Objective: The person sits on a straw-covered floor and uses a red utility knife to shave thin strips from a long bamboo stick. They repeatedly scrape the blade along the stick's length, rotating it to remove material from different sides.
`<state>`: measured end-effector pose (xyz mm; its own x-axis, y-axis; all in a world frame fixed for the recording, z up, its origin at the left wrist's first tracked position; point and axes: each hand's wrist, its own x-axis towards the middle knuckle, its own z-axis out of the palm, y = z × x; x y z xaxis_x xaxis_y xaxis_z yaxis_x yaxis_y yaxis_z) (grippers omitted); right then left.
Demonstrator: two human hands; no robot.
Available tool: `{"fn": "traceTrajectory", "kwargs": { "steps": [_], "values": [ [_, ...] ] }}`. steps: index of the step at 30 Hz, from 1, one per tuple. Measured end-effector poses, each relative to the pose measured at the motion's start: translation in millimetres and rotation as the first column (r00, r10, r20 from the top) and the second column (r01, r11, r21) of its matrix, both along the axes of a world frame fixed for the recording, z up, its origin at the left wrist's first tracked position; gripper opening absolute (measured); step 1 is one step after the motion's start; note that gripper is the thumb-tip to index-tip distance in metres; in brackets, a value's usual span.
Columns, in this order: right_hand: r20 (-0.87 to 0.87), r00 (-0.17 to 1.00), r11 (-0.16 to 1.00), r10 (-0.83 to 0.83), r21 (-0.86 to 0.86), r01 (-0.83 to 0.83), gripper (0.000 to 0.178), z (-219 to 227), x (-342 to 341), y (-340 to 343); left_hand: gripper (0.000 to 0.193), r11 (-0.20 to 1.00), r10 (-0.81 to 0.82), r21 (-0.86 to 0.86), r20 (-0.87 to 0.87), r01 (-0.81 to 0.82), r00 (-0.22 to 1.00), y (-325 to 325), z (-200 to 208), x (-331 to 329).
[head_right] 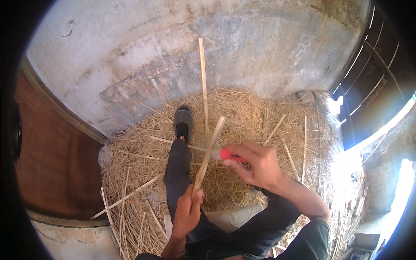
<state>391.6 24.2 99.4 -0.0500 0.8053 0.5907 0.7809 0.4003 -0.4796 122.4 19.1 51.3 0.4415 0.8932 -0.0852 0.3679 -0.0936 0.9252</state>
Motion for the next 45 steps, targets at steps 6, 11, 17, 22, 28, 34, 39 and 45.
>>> {"fn": "traceTrajectory", "kwargs": {
  "steps": [6, 11, 17, 22, 28, 34, 39, 45],
  "values": [
    [0.192, 0.979, 0.995, 0.073, 0.051, -0.084, 0.030, -6.2, -16.9, -5.7, 0.031, 1.000, -0.020, 0.026, 0.093, 0.017, 0.995, 1.4, 8.4, 12.3],
    [0.219, 0.975, 0.993, 0.046, 0.093, -0.067, 0.029, -5.6, -22.1, -7.7, 0.032, 0.999, -0.033, 0.042, 0.105, 0.029, 0.994, -0.3, 6.6, 17.0],
    [0.262, 0.965, 0.995, -0.007, 0.102, -0.021, 0.028, -1.4, -21.4, -8.3, 0.031, 0.998, -0.024, 0.062, 0.132, 0.016, 0.991, -1.7, 8.3, 19.4],
    [0.210, 0.971, 0.989, -0.112, 0.119, 0.088, 0.025, -6.5, -3.7, -0.9, 0.029, 0.999, -0.012, -0.038, 0.092, 0.015, 0.996, -5.0, 12.7, 15.0],
    [-0.095, 0.876, 0.839, -0.472, 0.256, 0.480, 0.020, 23.3, 56.8, 21.0, 0.030, 0.967, -0.143, -0.208, 0.032, 0.146, 0.989, -37.6, -8.7, -11.8],
    [-0.024, 0.996, 0.990, -0.087, 0.105, 0.089, 0.019, 6.8, 17.9, 6.7, 0.038, 0.927, -0.058, -0.338, 0.308, 0.166, 0.950, -17.2, -19.1, -14.5],
    [0.169, 0.985, 0.995, 0.044, 0.077, -0.058, 0.025, -4.4, -11.4, -6.7, 0.042, 0.889, -0.060, -0.398, 0.391, 0.227, 0.919, 1.4, 2.1, -1.9],
    [0.240, 0.969, 0.996, 0.061, 0.053, -0.076, 0.027, -3.6, -24.2, -12.9, 0.039, 0.904, -0.005, -0.393, 0.387, 0.170, 0.922, 0.5, 2.0, 5.8]
  ]
}}
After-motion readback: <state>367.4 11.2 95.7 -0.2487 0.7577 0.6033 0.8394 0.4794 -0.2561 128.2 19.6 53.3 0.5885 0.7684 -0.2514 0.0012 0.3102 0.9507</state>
